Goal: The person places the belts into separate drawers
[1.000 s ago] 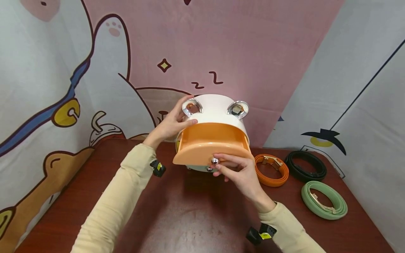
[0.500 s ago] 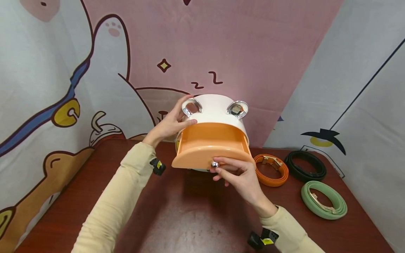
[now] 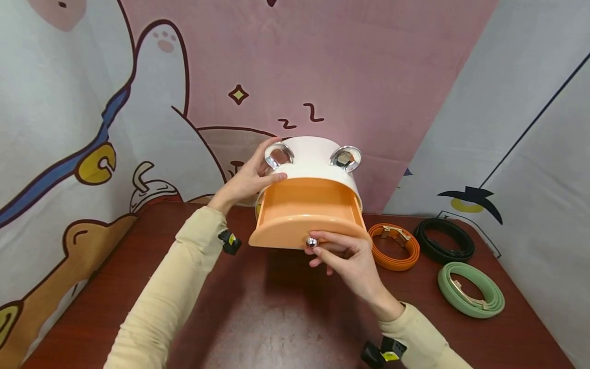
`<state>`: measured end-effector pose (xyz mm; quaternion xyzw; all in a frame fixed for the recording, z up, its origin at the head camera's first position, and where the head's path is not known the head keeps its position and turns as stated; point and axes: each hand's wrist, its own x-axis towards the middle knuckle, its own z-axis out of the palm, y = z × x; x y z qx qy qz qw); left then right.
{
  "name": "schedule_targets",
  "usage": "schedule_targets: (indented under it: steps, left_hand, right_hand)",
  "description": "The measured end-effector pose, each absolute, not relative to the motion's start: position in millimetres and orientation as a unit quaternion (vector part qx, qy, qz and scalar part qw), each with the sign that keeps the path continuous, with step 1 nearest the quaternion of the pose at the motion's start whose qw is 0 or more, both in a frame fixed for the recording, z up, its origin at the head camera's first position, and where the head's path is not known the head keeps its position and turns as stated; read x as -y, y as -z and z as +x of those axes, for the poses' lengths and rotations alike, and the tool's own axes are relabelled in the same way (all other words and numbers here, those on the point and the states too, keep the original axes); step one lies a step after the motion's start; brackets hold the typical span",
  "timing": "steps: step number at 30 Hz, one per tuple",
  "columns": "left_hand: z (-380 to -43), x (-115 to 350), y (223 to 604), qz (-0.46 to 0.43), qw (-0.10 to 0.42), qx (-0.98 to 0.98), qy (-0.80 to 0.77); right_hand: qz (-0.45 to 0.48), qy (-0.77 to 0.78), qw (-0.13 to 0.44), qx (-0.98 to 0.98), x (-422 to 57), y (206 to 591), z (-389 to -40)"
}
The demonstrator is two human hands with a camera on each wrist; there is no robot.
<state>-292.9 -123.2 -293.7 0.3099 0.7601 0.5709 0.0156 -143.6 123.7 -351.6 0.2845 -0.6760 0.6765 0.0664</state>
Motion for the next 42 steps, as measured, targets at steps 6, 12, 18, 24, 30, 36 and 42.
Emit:
schedule_targets:
  steps: [6,12,18,24,30,36,42]
  left_hand:
    - [-294,123,295,0.316,0.008,-0.765,-0.561]
    - [-294,123,296,0.324,0.000,-0.761,-0.562]
    - [-294,123,297,0.328,-0.004,-0.757,-0.564]
    - [-294,123,297,0.327,-0.002,-0.756,-0.566]
    - [-295,122,297,0.330,-0.001,-0.749,-0.574]
    - [-295,122,297,0.334,-0.003,-0.746,-0.576]
    - [-295,121,297,0.336,0.004,-0.738,-0.585]
  right_hand:
    - [0.282,-0.680,0.060,0.674,-126,351,-140]
    - [0.284,-0.681,0.056,0.673,-126,351,-136]
    - [0.288,-0.682,0.057,0.670,-125,352,-133]
    - [0.293,-0.683,0.055,0.667,-126,352,-130]
    - [0.298,-0.685,0.054,0.662,-126,355,-129]
    - [0.303,-0.683,0.048,0.663,-128,360,-129]
    - [0.314,-0.680,0.035,0.661,-131,362,-129]
